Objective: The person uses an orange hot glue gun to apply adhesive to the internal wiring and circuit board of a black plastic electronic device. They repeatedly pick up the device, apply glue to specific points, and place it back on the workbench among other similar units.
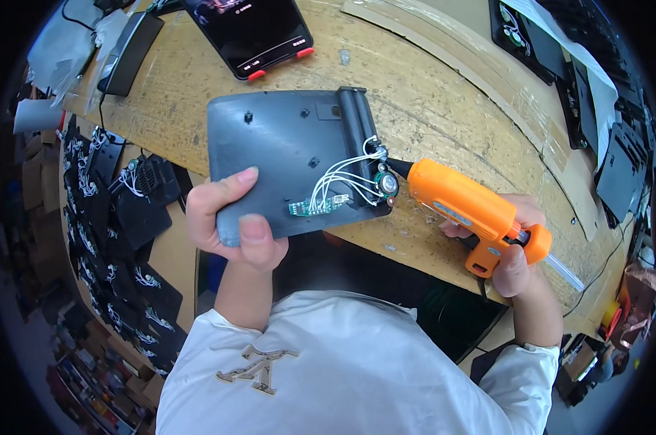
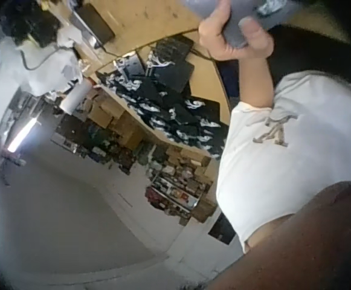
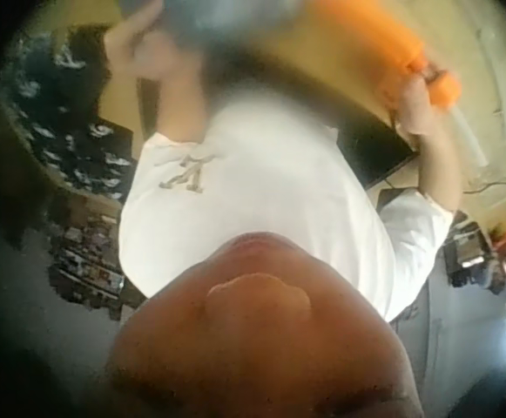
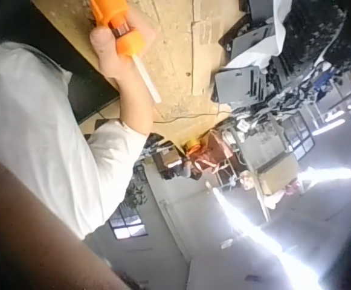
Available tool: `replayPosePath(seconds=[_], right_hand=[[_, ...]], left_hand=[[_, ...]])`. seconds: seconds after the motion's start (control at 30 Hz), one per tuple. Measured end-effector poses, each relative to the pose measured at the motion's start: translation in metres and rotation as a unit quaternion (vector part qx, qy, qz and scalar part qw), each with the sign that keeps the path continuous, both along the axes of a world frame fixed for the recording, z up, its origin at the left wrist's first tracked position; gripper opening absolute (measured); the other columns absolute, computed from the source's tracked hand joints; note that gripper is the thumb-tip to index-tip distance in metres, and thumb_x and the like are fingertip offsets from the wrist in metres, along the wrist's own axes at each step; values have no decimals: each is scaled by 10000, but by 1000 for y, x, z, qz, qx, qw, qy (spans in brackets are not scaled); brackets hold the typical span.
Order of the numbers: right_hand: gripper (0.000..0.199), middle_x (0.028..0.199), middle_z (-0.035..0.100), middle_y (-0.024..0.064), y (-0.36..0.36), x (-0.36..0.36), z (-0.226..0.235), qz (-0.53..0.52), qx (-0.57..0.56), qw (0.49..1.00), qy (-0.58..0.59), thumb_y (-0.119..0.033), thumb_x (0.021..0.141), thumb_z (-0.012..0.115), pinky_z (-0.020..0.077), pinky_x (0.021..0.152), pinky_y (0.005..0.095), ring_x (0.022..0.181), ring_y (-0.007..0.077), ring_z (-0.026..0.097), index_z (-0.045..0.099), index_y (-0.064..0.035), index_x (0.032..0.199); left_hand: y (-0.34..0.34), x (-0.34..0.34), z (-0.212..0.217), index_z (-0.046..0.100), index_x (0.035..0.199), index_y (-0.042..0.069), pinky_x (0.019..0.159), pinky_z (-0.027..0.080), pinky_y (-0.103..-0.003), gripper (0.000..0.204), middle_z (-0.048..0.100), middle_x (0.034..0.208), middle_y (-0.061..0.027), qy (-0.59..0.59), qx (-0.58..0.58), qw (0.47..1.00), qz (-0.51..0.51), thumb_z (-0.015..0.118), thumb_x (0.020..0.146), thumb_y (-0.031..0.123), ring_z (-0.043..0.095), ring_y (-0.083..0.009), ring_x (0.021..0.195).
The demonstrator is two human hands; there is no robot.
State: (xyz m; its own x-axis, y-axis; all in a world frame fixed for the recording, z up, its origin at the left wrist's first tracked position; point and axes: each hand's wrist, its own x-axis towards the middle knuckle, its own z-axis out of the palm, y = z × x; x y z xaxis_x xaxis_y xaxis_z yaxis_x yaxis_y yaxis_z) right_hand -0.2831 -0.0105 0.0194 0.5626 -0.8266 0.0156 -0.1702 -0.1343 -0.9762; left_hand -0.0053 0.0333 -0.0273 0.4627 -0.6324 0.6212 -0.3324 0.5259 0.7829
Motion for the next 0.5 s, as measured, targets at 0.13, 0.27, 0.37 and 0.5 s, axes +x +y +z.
replayPosePath(seconds=[0.13,0.27,0.37,0.5], right_hand=[[621,695,650,65,-3,-1,1,-1,-8,1000,14,-605,848,485,482,542,282,570,186,624,660,-9,878],[626,663,641,50,1,1,3,-30,-4,999,29,-614,852,481,472,519,278,535,176,608,659,-14,856],[633,648,635,44,4,2,3,-44,0,998,42,-626,851,482,466,506,278,523,172,602,657,-18,837],[637,628,617,39,3,8,7,-61,-13,996,70,-640,847,486,458,499,280,515,178,594,650,-25,807]], left_hand=[[0,-2,1,513,911,-50,708,526,-366,488,585,818,-196,-12,-6,1000,-19,599,868,428,624,-242,748],[3,1,1,475,933,3,773,506,-391,515,580,890,-221,-79,10,996,-43,433,936,517,614,-289,856],[4,1,4,471,942,1,778,501,-387,540,576,889,-217,-92,40,995,-23,397,946,537,610,-289,863],[5,4,-2,477,946,-2,794,497,-400,568,579,891,-222,-94,12,994,-46,372,951,556,612,-299,871]])
